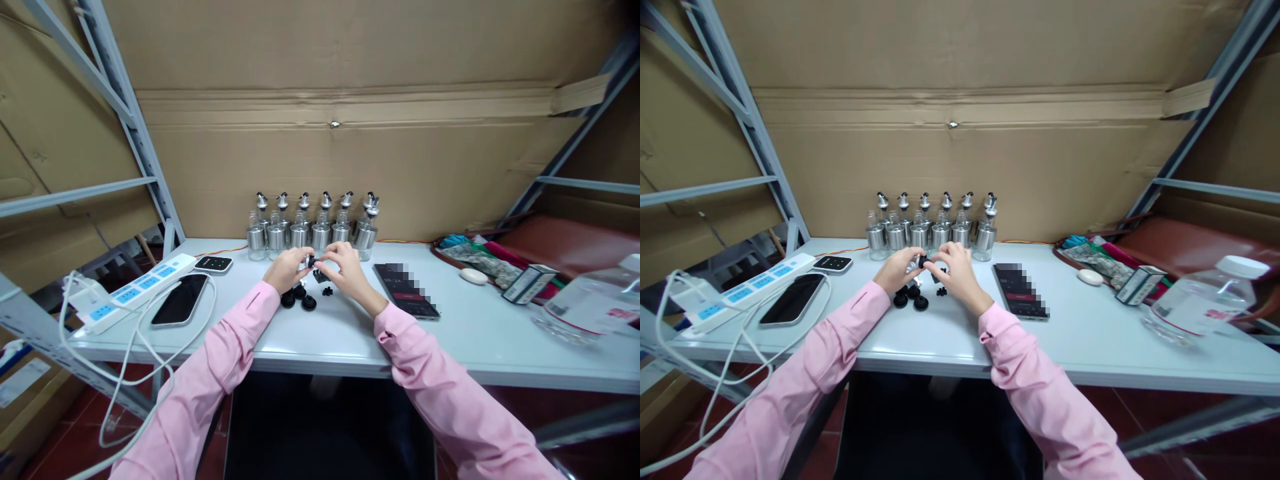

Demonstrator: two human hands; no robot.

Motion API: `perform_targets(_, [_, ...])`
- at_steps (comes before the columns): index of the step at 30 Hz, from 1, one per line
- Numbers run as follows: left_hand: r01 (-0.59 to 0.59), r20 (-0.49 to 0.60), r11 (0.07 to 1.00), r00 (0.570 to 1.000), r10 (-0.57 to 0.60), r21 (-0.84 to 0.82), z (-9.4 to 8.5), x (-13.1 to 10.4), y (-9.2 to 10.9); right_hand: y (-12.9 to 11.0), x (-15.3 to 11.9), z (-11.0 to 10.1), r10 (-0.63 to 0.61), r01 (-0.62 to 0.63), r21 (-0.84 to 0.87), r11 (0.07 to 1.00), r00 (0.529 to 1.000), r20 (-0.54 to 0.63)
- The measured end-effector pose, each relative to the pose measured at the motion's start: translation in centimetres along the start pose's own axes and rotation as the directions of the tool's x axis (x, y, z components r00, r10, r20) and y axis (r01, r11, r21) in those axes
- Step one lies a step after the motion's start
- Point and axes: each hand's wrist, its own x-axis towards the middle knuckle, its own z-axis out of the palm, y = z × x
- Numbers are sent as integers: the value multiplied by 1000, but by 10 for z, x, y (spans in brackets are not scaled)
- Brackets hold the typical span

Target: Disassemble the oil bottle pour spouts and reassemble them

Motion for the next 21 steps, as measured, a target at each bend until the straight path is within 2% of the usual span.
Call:
perform_targets(3, [6,1,999,1000,-6,34,0,0,0,0,-2,4,-27,27,8,1000,999,19])
perform_targets(10, [25,-2,998,1000,-25,58,-3,1,2,2,-2,7,-70,75,118,990,997,-44])
perform_targets(16, [53,-40,998,998,-52,44,-3,-1,1,3,-2,6,-75,77,96,992,997,-22])
perform_targets(21, [-5,2,1000,1000,5,28,-2,0,3,4,-4,8,-60,61,87,994,998,-5])
